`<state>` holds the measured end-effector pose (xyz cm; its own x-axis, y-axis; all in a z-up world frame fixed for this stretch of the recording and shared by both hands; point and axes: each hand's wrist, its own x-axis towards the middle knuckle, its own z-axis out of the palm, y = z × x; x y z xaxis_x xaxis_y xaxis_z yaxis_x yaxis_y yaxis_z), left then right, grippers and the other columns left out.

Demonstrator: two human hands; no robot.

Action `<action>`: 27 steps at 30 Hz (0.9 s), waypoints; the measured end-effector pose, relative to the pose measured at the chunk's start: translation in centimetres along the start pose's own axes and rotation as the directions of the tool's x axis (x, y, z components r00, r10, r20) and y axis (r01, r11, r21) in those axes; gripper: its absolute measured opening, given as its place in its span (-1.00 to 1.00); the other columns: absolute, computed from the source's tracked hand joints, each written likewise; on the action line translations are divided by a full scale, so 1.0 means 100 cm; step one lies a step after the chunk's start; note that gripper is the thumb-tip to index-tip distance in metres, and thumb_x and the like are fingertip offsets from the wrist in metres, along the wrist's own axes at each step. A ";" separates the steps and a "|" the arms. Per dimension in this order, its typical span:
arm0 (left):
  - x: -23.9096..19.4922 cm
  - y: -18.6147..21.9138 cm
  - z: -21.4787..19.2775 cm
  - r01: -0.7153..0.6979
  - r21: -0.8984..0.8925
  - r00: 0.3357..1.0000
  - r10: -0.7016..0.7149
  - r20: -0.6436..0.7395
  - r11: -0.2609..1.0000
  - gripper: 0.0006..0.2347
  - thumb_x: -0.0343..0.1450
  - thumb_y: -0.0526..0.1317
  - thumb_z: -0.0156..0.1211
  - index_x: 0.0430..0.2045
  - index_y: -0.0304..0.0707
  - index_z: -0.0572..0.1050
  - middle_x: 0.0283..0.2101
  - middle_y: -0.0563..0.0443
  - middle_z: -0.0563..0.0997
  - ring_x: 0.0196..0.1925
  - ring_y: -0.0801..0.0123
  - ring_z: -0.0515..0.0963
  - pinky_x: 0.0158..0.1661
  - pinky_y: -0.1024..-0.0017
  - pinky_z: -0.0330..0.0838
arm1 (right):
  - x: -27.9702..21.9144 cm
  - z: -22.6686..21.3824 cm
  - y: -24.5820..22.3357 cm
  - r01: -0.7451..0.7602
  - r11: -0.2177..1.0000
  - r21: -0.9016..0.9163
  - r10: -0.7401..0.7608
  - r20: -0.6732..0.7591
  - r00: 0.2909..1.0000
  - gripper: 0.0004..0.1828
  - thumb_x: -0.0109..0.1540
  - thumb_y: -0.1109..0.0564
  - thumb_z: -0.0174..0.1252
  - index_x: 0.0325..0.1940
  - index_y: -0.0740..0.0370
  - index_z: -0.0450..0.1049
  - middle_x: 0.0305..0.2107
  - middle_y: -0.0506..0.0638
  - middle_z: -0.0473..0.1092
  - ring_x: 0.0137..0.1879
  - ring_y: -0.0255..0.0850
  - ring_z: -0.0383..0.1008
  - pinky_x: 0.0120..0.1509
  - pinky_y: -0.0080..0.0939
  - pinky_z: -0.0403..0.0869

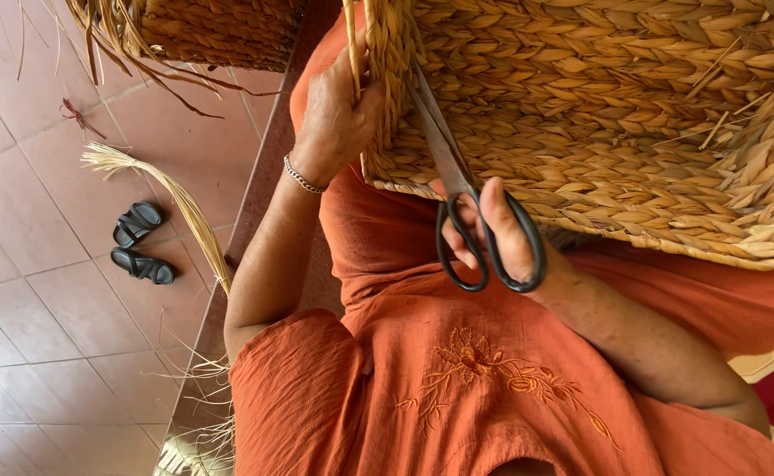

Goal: The person trims the edges of a woven basket using shears. They hold the basket on their lap and cut protruding fibers along the rim and corners to create a neat finish.

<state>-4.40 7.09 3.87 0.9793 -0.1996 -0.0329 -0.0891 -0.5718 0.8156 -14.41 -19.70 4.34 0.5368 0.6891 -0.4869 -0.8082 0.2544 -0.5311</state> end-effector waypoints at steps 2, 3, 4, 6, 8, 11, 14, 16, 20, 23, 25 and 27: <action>0.000 0.000 0.001 0.017 -0.010 1.000 -0.017 0.002 1.000 -0.56 0.50 -0.45 0.07 0.34 -0.26 0.33 -0.27 -0.06 0.65 -0.27 0.40 0.66 -0.21 0.43 0.56 | 0.010 0.010 -0.001 0.022 0.999 -0.037 -0.024 -0.052 0.998 0.17 0.19 -0.71 -0.31 0.47 0.30 0.20 -0.47 -0.07 0.31 -0.47 -0.36 0.25 -0.43 -0.38 0.29; -0.001 0.000 0.000 0.050 -0.013 0.999 -0.050 0.015 0.999 -0.58 0.50 -0.45 0.08 0.31 -0.27 0.35 -0.30 -0.06 0.64 -0.31 0.40 0.64 -0.25 0.43 0.54 | 0.013 0.016 -0.002 0.020 0.999 -0.051 -0.024 -0.084 0.996 0.16 0.19 -0.70 -0.30 0.47 0.30 0.20 -0.48 -0.07 0.31 -0.48 -0.36 0.25 -0.44 -0.38 0.29; -0.003 0.001 -0.002 0.083 -0.014 0.996 -0.082 0.027 0.996 -0.59 0.49 -0.44 0.09 0.29 -0.28 0.37 -0.34 -0.05 0.63 -0.35 0.41 0.62 -0.29 0.44 0.53 | 0.015 0.021 -0.004 0.016 0.998 -0.066 -0.023 -0.114 0.993 0.15 0.20 -0.70 -0.30 0.46 0.30 0.20 -0.49 -0.06 0.31 -0.49 -0.37 0.25 -0.44 -0.38 0.29; -0.006 0.003 -0.007 0.082 -0.065 0.996 -0.079 0.047 0.995 -0.56 0.49 -0.44 0.08 0.33 -0.30 0.34 -0.36 -0.09 0.60 -0.36 0.37 0.59 -0.27 0.41 0.54 | 0.018 0.032 -0.005 0.026 0.995 -0.098 -0.041 -0.162 0.986 0.14 0.21 -0.68 -0.30 0.47 0.30 0.20 -0.50 -0.06 0.31 -0.49 -0.38 0.24 -0.45 -0.39 0.28; -0.007 0.003 -0.011 0.103 -0.077 0.991 -0.096 0.089 0.992 -0.53 0.46 -0.41 0.10 0.35 -0.31 0.32 -0.38 -0.10 0.61 -0.38 0.35 0.59 -0.29 0.40 0.54 | 0.018 0.040 -0.004 0.054 0.989 -0.136 -0.081 -0.200 0.976 0.13 0.23 -0.67 -0.29 0.48 0.32 0.19 -0.50 -0.07 0.30 -0.49 -0.39 0.23 -0.45 -0.40 0.28; -0.008 0.001 -0.015 0.139 -0.058 0.979 -0.128 0.157 0.989 -0.46 0.40 -0.36 0.11 0.36 -0.31 0.27 -0.38 -0.08 0.66 -0.42 0.37 0.64 -0.32 0.42 0.57 | 0.021 0.047 0.003 0.125 0.981 -0.147 -0.157 -0.227 0.961 0.09 0.26 -0.63 -0.24 0.51 0.32 0.13 -0.49 -0.07 0.30 -0.50 -0.39 0.21 -0.46 -0.39 0.27; -0.010 -0.001 -0.016 0.124 -0.079 0.979 -0.109 0.170 0.989 -0.39 0.37 -0.34 0.09 0.42 -0.31 0.20 -0.31 -0.10 0.70 -0.37 0.35 0.70 -0.28 0.43 0.62 | 0.024 0.048 0.008 0.070 0.981 -0.179 -0.111 -0.230 0.967 0.07 0.26 -0.61 -0.26 0.50 0.30 0.14 -0.49 -0.09 0.32 -0.50 -0.41 0.23 -0.46 -0.40 0.29; -0.011 -0.003 -0.017 0.112 -0.084 0.980 -0.095 0.177 0.990 -0.36 0.35 -0.35 0.09 0.44 -0.31 0.17 -0.27 -0.13 0.71 -0.33 0.33 0.72 -0.23 0.41 0.64 | 0.027 0.051 0.010 0.116 0.966 -0.232 -0.172 -0.237 0.956 0.07 0.27 -0.62 -0.27 0.50 0.31 0.14 -0.49 -0.10 0.31 -0.50 -0.41 0.23 -0.45 -0.40 0.30; -0.011 -0.004 -0.017 0.070 -0.103 0.982 -0.050 0.182 0.992 -0.33 0.35 -0.36 0.09 0.47 -0.30 0.12 -0.20 -0.16 0.72 -0.26 0.30 0.74 -0.17 0.37 0.65 | 0.033 0.054 0.009 0.129 0.952 -0.277 -0.201 -0.250 0.947 0.04 0.31 -0.58 -0.29 0.50 0.34 0.15 -0.49 -0.11 0.29 -0.50 -0.42 0.21 -0.44 -0.41 0.28; -0.011 -0.002 -0.018 0.056 -0.123 0.981 -0.032 0.189 0.991 -0.31 0.35 -0.38 0.08 0.49 -0.28 0.10 -0.22 -0.17 0.71 -0.25 0.28 0.74 -0.15 0.36 0.65 | 0.033 0.057 0.011 0.121 0.925 -0.361 -0.231 -0.282 0.931 -0.05 0.36 -0.51 -0.33 0.47 0.33 0.20 -0.52 -0.12 0.29 -0.52 -0.42 0.22 -0.47 -0.40 0.29; -0.011 -0.002 -0.018 0.052 -0.149 0.981 -0.022 0.192 0.987 -0.30 0.35 -0.39 0.09 0.50 -0.28 0.08 -0.23 -0.17 0.71 -0.26 0.28 0.74 -0.17 0.37 0.64 | 0.036 0.058 0.015 0.135 0.899 -0.417 -0.271 -0.286 0.919 -0.12 0.39 -0.46 -0.34 0.44 0.33 0.21 -0.55 -0.12 0.29 -0.55 -0.41 0.22 -0.50 -0.40 0.29; -0.012 -0.001 -0.017 0.090 -0.134 0.977 -0.062 0.204 0.987 -0.29 0.34 -0.40 0.07 0.50 -0.28 0.06 -0.33 -0.15 0.68 -0.34 0.30 0.72 -0.23 0.39 0.63 | 0.039 0.059 0.020 0.141 0.888 -0.438 -0.291 -0.295 0.910 -0.18 0.41 -0.41 -0.34 0.40 0.33 0.24 -0.56 -0.12 0.28 -0.56 -0.41 0.23 -0.51 -0.40 0.29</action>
<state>-5.24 8.75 4.78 0.9252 -0.3222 -0.2006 0.0250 -0.4756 0.8793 -15.38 -12.43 5.46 0.7950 0.3528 -0.4934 -0.5353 0.0257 -0.8443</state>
